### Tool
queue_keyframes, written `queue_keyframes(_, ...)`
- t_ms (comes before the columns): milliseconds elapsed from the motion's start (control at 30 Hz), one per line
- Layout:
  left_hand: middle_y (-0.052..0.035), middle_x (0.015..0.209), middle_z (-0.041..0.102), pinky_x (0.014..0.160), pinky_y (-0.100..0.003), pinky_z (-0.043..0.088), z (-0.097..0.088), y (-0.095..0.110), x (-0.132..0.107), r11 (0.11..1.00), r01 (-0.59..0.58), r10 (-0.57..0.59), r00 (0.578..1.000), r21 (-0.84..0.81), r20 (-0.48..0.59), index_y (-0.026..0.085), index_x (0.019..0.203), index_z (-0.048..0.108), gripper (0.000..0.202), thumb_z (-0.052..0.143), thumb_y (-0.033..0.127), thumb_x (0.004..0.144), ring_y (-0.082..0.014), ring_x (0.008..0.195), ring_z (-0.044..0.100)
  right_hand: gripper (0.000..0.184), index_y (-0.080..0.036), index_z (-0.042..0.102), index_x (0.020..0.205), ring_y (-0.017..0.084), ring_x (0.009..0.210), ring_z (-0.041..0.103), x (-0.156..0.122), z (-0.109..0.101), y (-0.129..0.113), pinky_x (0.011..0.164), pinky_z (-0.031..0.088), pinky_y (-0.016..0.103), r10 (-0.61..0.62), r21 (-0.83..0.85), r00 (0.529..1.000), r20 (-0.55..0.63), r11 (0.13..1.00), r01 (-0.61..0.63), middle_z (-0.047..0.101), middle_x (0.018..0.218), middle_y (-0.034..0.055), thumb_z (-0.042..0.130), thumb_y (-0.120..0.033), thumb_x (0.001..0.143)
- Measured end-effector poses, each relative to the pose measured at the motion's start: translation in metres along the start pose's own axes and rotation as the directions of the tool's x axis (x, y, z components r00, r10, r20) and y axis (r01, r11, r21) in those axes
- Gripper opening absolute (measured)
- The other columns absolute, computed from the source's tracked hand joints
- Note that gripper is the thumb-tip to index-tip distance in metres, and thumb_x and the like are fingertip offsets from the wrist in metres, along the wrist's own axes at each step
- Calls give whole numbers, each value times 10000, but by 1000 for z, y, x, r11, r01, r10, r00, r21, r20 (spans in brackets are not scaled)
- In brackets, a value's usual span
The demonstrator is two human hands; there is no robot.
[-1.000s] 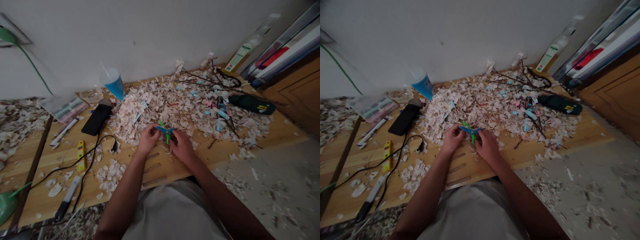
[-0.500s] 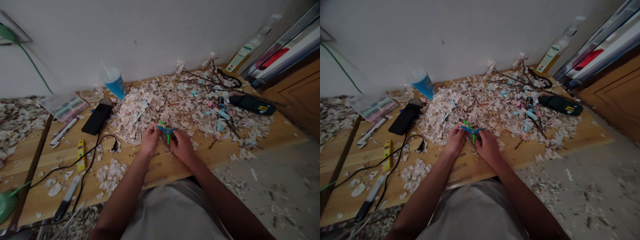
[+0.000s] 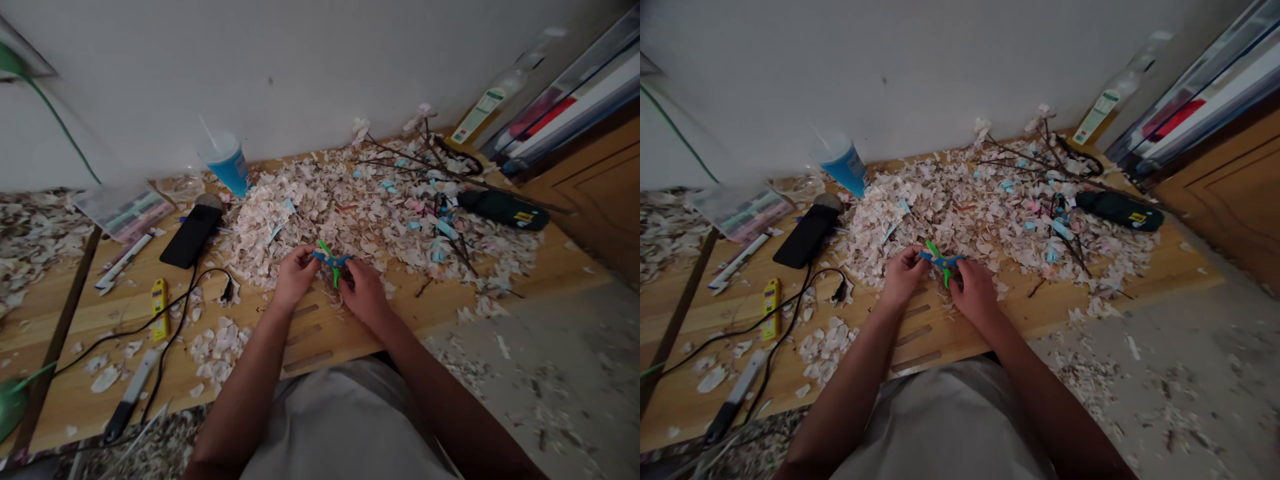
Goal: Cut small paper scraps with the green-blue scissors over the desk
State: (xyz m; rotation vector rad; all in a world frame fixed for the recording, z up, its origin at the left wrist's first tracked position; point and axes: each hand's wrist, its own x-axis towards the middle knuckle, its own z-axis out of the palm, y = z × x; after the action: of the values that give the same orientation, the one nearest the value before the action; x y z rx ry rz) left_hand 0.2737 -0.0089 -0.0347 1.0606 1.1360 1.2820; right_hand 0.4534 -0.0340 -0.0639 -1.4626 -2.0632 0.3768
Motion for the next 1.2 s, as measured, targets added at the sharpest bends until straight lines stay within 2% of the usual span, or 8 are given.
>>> queue_keyframes(100,10,727,667,648,-221,434,-2,-2,1,1000,-2,2,1000,-3,-9,177,825,702,236,807,339,689,-101,654,567,270,-164,605,1101,283,875,598,0,0,0,802,465,414,0,-3,1000,-7,1000,0,656,928,127,520,-222,851)
queue_keyframes(200,17,701,650,642,-222,441,2,-3,-1,986,67,-64,998,-152,24,179,820,692,266,826,362,681,-96,630,555,263,-170,606,1094,282,868,595,0,0,1,788,463,406,4,-3,1000,-13,1000,-4,651,916,121,523,-223,851)
queue_keyframes(333,8,713,643,640,-229,481,11,0,-7,847,251,-224,968,-468,114,171,797,684,305,862,369,649,-99,631,568,225,-174,607,1062,273,845,587,0,0,0,774,458,393,-1,-12,1000,-16,1000,0,640,885,108,518,-222,861)
queue_keyframes(400,4,703,638,636,-226,495,14,2,-8,783,294,-262,955,-549,138,161,774,686,315,885,355,625,-98,632,570,227,-165,603,1065,277,845,586,0,0,0,772,461,395,-7,-20,1000,-16,1000,7,639,892,114,512,-221,865)
queue_keyframes(467,4,693,635,632,-216,498,14,3,-8,765,295,-266,954,-573,136,153,764,693,320,899,343,610,-90,626,565,238,-155,600,1078,283,859,592,0,0,1,781,468,402,-13,-22,1000,-21,1000,13,642,909,124,505,-221,869)
queue_keyframes(633,17,712,649,639,-208,487,12,-5,-6,833,213,-202,976,-511,79,166,786,696,297,883,335,630,-80,621,567,272,-154,595,1110,292,884,602,-1,2,1,811,478,419,-11,-22,1000,-26,1000,10,658,935,136,512,-234,864)
queue_keyframes(833,21,700,647,629,-219,455,8,-11,-4,968,69,-68,998,-242,14,177,836,683,235,784,367,740,-95,618,566,246,-167,603,1079,282,861,609,0,0,-1,792,480,398,4,-6,1000,-11,1000,-4,660,912,122,520,-242,860)
queue_keyframes(1200,19,657,636,566,-210,408,0,-2,0,998,20,-19,1000,-58,17,169,817,693,218,799,317,697,-96,589,554,244,-160,603,1071,278,843,598,0,-1,-1,786,459,401,1,-19,1000,14,1000,-1,657,899,118,528,-235,851)
